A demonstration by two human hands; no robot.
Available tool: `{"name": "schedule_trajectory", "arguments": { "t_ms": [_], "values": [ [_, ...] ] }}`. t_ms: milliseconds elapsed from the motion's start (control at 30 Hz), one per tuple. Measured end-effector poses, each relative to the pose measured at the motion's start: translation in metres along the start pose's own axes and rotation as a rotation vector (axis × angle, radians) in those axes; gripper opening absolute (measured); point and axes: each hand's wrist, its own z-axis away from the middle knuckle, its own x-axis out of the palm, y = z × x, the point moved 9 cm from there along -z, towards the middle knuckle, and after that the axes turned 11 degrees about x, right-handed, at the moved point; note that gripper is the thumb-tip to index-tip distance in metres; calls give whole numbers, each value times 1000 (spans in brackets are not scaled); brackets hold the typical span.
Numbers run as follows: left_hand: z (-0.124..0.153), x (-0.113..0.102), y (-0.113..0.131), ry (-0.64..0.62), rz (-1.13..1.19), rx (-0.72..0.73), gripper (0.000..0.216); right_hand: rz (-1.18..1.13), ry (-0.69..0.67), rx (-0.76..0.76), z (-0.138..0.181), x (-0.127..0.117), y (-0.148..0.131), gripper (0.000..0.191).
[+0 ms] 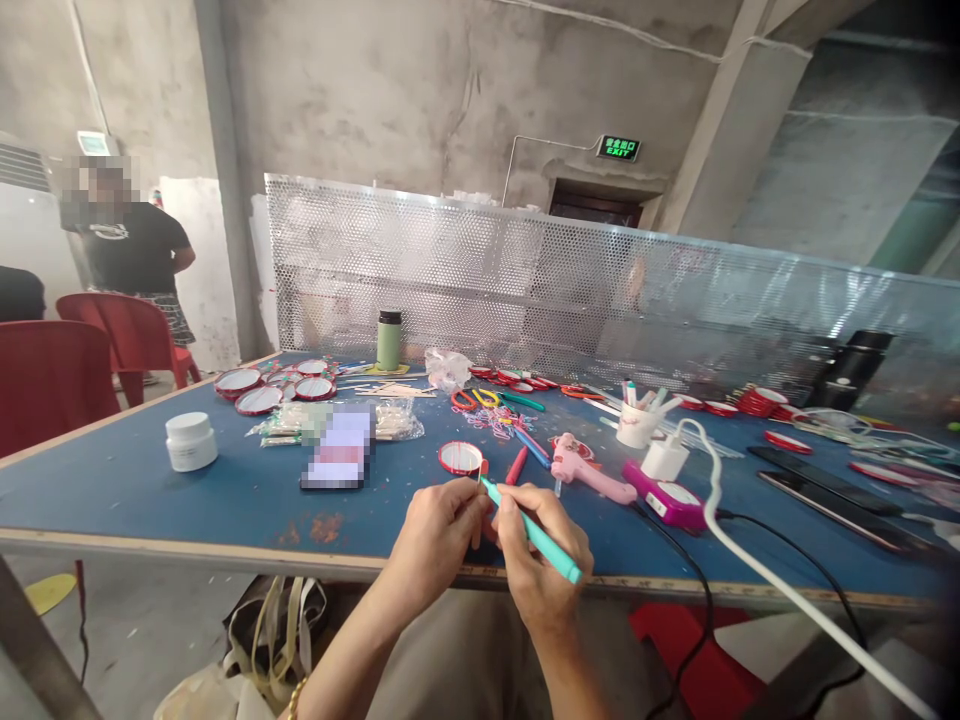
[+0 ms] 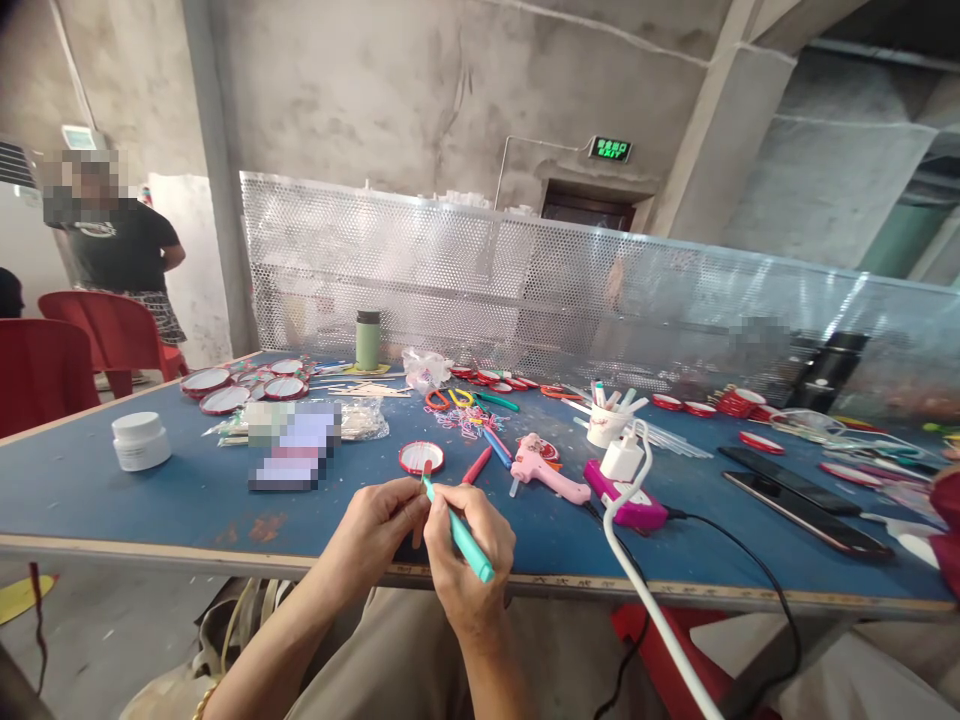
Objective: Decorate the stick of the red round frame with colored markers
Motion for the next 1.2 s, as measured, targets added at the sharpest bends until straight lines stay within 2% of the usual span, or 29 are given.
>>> {"name": "schedule_trajectory", "arguments": {
  "t_ms": [700,933,1200],
  "values": [
    [-1,0,2,4,5,3,37,6,7,-7,-1,-1,-1,12],
    [-1,1,0,-2,31,-2,36,11,39,42,1,-4,6,12],
    [-2,0,-1,-1,27,-7,37,17,25,1,0,-2,0,13]
  ]
}}
